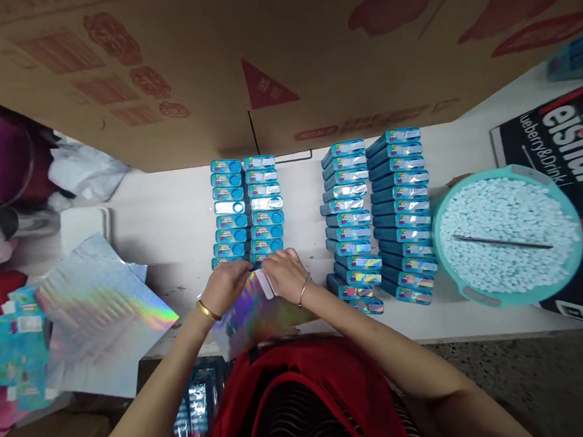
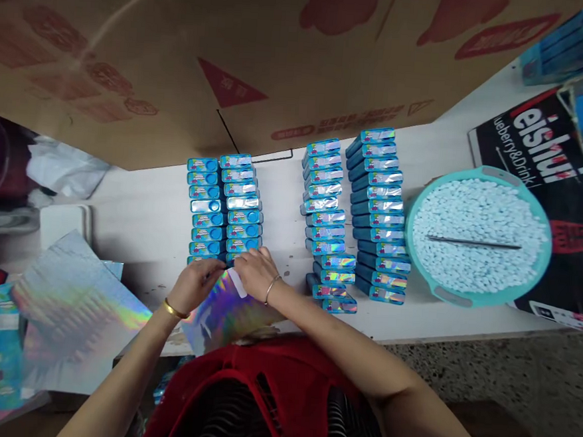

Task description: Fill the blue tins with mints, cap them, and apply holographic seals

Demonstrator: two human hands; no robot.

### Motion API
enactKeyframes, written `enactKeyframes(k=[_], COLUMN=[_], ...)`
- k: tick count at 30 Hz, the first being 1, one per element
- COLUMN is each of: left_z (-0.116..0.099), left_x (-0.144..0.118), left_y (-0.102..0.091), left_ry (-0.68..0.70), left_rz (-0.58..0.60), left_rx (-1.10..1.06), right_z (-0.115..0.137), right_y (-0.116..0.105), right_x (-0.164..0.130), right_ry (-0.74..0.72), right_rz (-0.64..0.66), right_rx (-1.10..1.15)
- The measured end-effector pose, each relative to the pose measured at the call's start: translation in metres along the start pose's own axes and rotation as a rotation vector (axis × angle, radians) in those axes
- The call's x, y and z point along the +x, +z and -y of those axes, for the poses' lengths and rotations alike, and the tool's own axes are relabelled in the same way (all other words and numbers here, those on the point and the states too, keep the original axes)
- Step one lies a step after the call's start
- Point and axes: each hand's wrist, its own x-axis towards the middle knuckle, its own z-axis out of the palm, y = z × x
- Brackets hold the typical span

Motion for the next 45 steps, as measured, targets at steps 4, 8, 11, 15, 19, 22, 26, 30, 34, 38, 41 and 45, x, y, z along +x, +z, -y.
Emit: enactKeyframes(k=[4, 8, 11, 15, 19, 22, 26, 30, 34, 38, 41, 45], left_z=[-0.008, -0.018, -0.028, -0.055, -0.077, -0.08, -0.074, -0.067, -0.051, -0.035, -0.028, -0.025], left_x=[0.002, -0.003, -0.02, -0.051, -0.055, -0.029, 0.012, 0.041, 0.071, 0.101, 0.114, 0.119], left_y=[0.017, 0.027, 0.033, 0.025, 0.002, -0.008, -0.004, 0.011, 0.021, 0.024, 0.025, 0.03], left_ry=[0.079, 0.12, 0.159, 0.184, -0.045, -0.316, -0.454, -0.479, -0.437, -0.342, -0.388, -0.471], left_rz=[-0.124, -0.276, -0.288, -0.251, -0.445, -0.666, -0.719, -0.691, -0.692, -0.769, -0.757, -0.696], left_rx=[0.227, 0.32, 0.323, 0.201, -0.198, -0.648, -1.011, -1.051, -0.946, -0.61, -0.453, -0.27], right_z=[-0.011, -0.015, -0.015, -0.016, -0.017, -0.015, -0.005, -0.008, -0.037, -0.066, -0.077, -0.085], right_y=[0.006, 0.002, 0.003, 0.013, 0.021, 0.016, 0.001, -0.01, -0.015, -0.019, -0.018, -0.009], right_x=[0.0, -0.001, -0.001, -0.003, -0.012, -0.024, -0.032, -0.022, 0.001, 0.026, 0.038, 0.045], right_ry=[0.104, 0.166, 0.182, 0.164, 0.084, -0.026, 0.026, 0.186, 0.26, 0.338, 0.361, 0.378], right_rz=[-0.019, -0.032, -0.044, -0.07, -0.307, -0.569, -0.64, -0.657, -0.687, -0.623, -0.557, -0.503], right_rx=[0.081, 0.088, 0.059, 0.011, 0.16, 0.455, 0.694, 0.801, 0.633, 0.402, 0.317, 0.294])
